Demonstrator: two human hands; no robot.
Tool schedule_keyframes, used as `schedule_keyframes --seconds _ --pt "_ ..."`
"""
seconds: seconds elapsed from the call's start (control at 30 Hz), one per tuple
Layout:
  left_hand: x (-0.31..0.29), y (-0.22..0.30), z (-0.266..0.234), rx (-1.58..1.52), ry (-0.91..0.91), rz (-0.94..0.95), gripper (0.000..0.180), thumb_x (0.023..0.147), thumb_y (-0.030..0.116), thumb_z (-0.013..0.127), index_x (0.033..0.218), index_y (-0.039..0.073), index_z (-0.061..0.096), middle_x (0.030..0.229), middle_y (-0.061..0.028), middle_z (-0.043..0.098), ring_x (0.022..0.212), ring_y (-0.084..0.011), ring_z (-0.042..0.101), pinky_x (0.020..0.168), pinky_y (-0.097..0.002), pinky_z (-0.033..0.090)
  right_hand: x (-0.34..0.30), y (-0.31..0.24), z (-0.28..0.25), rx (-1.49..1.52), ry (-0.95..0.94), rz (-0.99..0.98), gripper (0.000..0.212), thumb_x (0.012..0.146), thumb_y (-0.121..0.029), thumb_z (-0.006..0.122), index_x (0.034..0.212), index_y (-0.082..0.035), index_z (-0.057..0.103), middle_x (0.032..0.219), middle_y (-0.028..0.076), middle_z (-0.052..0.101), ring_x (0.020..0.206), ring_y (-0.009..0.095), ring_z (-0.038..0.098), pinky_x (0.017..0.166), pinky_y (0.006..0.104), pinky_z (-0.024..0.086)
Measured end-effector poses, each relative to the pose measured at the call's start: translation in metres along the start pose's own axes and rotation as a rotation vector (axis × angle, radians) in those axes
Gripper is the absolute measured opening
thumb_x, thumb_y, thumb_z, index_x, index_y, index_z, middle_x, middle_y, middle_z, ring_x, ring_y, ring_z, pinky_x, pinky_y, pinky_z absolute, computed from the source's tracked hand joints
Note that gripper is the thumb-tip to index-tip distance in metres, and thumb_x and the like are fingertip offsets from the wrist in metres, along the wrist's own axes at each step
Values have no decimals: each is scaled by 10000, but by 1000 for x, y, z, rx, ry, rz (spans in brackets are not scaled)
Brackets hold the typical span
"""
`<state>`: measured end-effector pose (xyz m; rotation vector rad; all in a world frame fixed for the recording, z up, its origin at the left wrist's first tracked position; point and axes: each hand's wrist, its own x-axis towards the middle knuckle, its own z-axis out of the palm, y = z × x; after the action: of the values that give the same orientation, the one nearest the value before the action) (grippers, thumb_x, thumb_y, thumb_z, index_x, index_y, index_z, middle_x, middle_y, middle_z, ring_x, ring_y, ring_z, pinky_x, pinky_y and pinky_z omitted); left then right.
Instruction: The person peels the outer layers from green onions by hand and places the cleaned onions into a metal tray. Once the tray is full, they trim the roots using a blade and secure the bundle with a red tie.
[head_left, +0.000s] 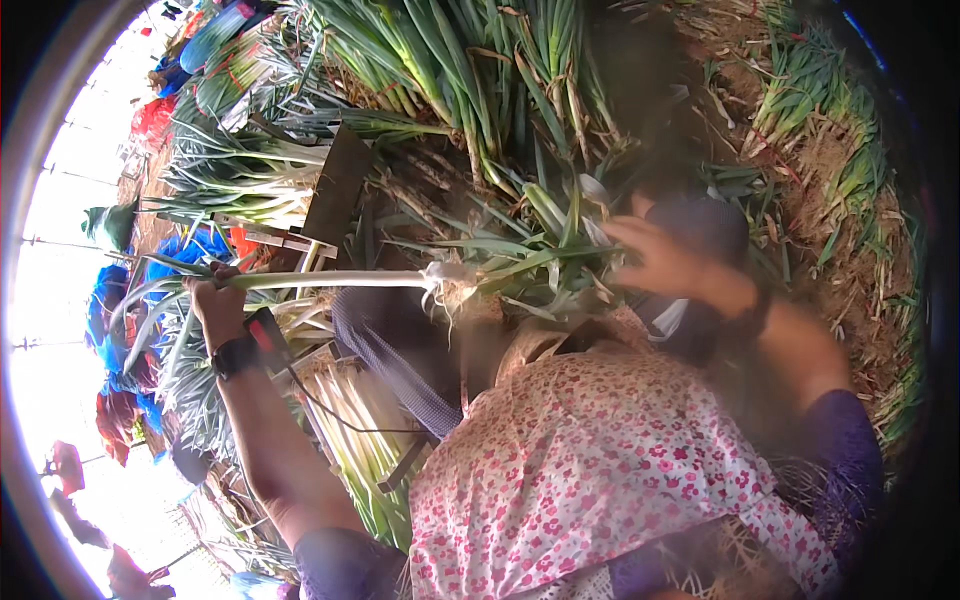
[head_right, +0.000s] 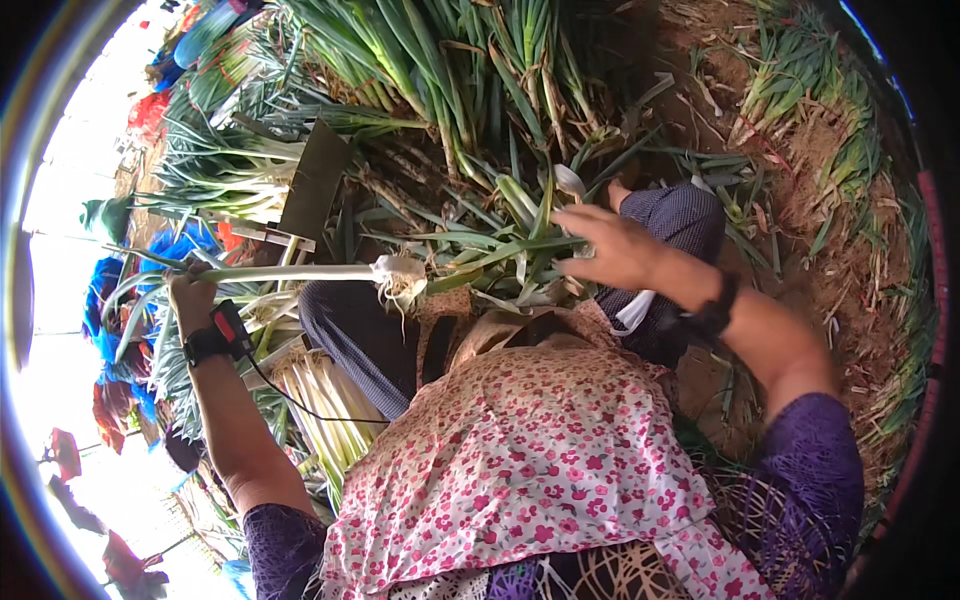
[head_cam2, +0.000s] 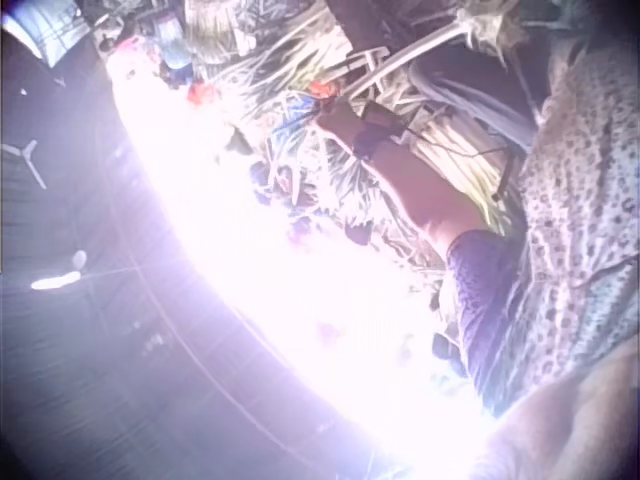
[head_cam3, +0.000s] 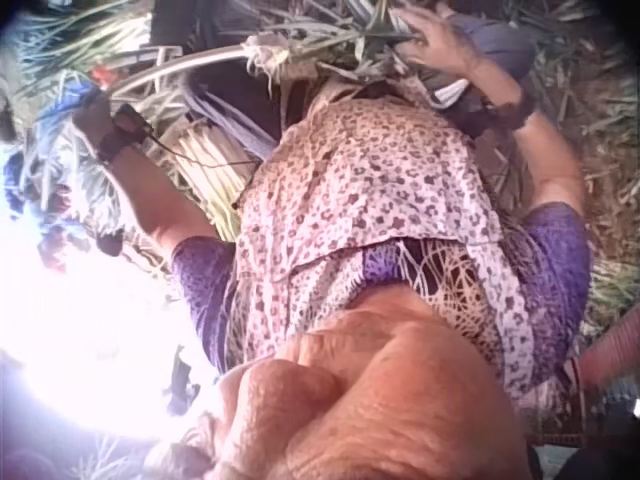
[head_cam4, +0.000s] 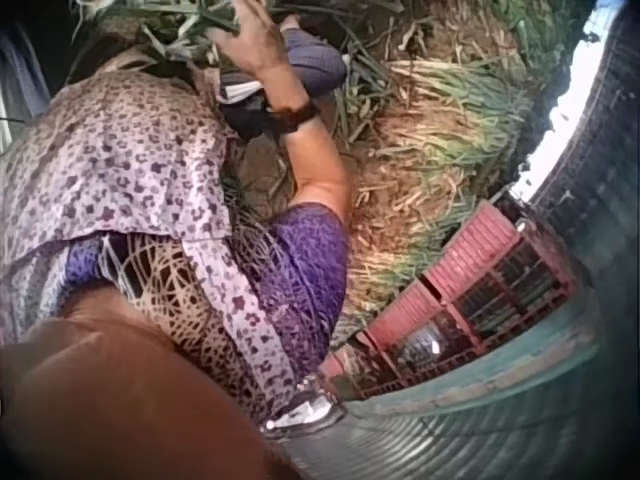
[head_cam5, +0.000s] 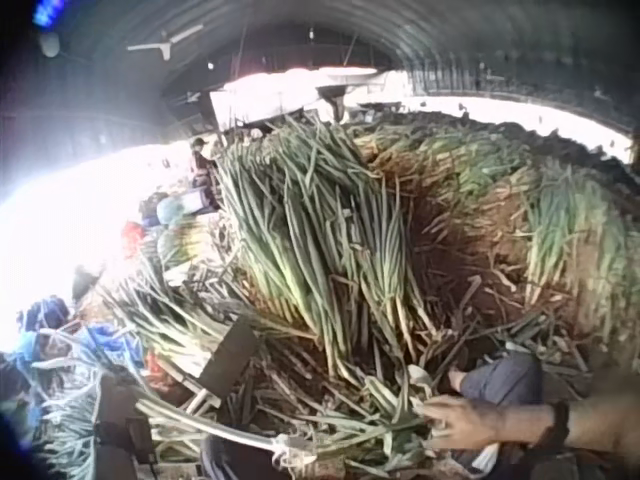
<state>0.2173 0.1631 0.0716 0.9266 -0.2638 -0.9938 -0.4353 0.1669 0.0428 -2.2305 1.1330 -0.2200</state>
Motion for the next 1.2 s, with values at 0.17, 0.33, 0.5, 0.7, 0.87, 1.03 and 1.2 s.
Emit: schedule_keyframes --seconds 0.17,0.33,0.5,0.7,0.87,1.03,1.2 --pt "-19 -14 11 422 -39 126 219 944 272 433 944 61 376 805 -82 410 635 -151 419 553 -265 425 77 -117 42 187 97 -366 582 769 -289 624 1269 -52 443 1209 181 498 964 301 588 862 370 455" --pt "-37 -17 22 481 -19 149 127 813 27 507 921 43 441 739 -36 449 603 -142 444 571 -269 430 119 -132 70 134 -317 -412 425 796 -274 543 1145 -34 548 1032 174 604 927 290 593 816 371 463" --pt "-42 -26 13 1022 -176 283 149 705 -24 523 848 12 502 746 -45 492 642 -138 478 599 -236 414 124 -131 72 232 -478 -453 269 775 -184 509 968 -19 598 870 175 622 814 326 594 760 390 462" --pt "-37 -79 4 123 183 -183 173 916 209 412 871 49 460 709 -40 414 562 -152 403 480 -246 368 88 -106 59 124 -171 -611 168 786 -158 493 815 -70 633 735 122 626 632 263 612 601 380 491" --pt "-21 -91 -50 142 332 -110 205 923 239 399 808 71 420 707 -35 391 571 -131 386 481 -239 361 16 -53 35 -49 -442 -429 153 779 -159 511 798 -95 649 665 78 589 630 235 604 606 362 511" --pt "-12 -46 -58 79 26 -36 89 898 96 370 810 79 360 750 -17 345 622 -105 356 529 -196 354 -8 24 8 -328 -244 -60 541 723 -96 555 1254 -100 455 1284 125 429 1074 303 507 823 388 445" --pt "-37 -38 -20 -325 -148 -80 146 913 157 408 814 55 370 718 -12 337 625 -128 354 546 -221 355 86 -68 32 406 57 -577 786 735 -197 679 1386 -121 245 1371 129 343 1275 265 332 1054 381 301"
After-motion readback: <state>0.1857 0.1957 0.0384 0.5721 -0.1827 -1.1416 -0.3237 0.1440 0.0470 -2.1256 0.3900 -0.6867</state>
